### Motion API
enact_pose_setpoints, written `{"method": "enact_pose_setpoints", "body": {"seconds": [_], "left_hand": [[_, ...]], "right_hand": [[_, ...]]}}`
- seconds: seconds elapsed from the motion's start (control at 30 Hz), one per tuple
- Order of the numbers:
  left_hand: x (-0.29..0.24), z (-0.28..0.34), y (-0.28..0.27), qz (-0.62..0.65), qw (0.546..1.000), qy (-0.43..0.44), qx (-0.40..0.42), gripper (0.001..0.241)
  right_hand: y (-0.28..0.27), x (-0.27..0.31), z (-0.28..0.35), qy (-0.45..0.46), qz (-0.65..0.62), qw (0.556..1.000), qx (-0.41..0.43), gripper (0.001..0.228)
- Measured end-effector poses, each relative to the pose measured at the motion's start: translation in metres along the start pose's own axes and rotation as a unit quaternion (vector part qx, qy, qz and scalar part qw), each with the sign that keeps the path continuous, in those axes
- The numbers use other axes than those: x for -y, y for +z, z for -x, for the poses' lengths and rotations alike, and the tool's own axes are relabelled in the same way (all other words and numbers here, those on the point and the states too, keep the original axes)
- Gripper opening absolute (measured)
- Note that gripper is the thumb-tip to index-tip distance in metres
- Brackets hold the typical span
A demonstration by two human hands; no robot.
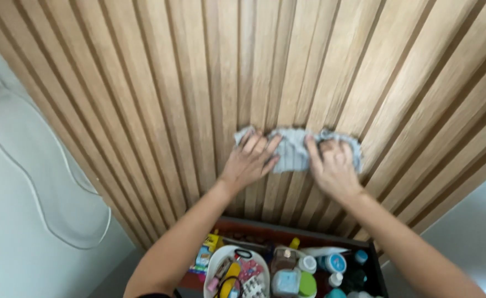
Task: The person wipes a white wall and a wooden slatted wall using a gray cloth. They move between the two surfaces multiple times, cleaning different sections of each wall.
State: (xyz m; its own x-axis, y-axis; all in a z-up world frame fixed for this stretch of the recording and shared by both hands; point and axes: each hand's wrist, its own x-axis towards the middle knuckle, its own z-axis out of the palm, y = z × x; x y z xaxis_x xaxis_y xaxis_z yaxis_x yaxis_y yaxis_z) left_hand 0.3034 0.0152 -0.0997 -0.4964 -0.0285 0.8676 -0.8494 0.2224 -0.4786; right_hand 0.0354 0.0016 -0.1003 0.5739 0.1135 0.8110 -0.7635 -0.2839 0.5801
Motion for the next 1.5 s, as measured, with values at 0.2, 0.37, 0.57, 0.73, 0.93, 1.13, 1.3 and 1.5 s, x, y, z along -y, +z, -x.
{"method": "enact_pose_setpoints", "body": {"seconds": [0.2, 0.37, 0.57, 0.73, 0.93, 1.13, 1.3, 1.5], "left_hand": [[0.087, -0.116, -0.027, -0.095, 0.987, 0.042, -0.127, 0.053], [0.150, -0.201, -0.114, 0.036, 0.996, -0.078, 0.030, 0.058], [0.146, -0.193, -0.102, -0.023, 0.974, -0.170, 0.150, 0.076], [0.126, -0.147, -0.087, -0.116, 0.947, -0.176, 0.243, 0.075], [0.084, -0.019, -0.051, 0.024, 0.977, -0.154, 0.147, 0.073], [0.042, 0.046, -0.074, 0.003, 0.986, -0.114, 0.117, 0.071], [0.082, 0.032, -0.019, -0.045, 0.995, -0.084, -0.001, 0.068], [0.226, -0.141, -0.110, -0.286, 0.957, 0.010, 0.042, 0.078]], "right_hand": [[-0.045, -0.043, -0.149, 0.029, 0.078, 0.994, -0.075, 0.045], [-0.058, -0.049, -0.254, 0.187, -0.146, 0.971, 0.030, 0.056], [-0.025, -0.020, -0.254, 0.272, 0.019, 0.938, 0.216, 0.071], [-0.008, 0.008, -0.209, 0.227, -0.043, 0.966, 0.120, 0.077], [-0.007, 0.058, -0.121, 0.092, -0.024, 0.982, 0.165, 0.083], [-0.011, 0.089, -0.057, -0.033, 0.062, 0.980, 0.188, 0.085], [0.044, 0.055, -0.052, -0.013, 0.018, 1.000, 0.017, 0.059], [-0.010, -0.001, -0.262, 0.053, 0.080, 0.992, -0.082, 0.062]]}}
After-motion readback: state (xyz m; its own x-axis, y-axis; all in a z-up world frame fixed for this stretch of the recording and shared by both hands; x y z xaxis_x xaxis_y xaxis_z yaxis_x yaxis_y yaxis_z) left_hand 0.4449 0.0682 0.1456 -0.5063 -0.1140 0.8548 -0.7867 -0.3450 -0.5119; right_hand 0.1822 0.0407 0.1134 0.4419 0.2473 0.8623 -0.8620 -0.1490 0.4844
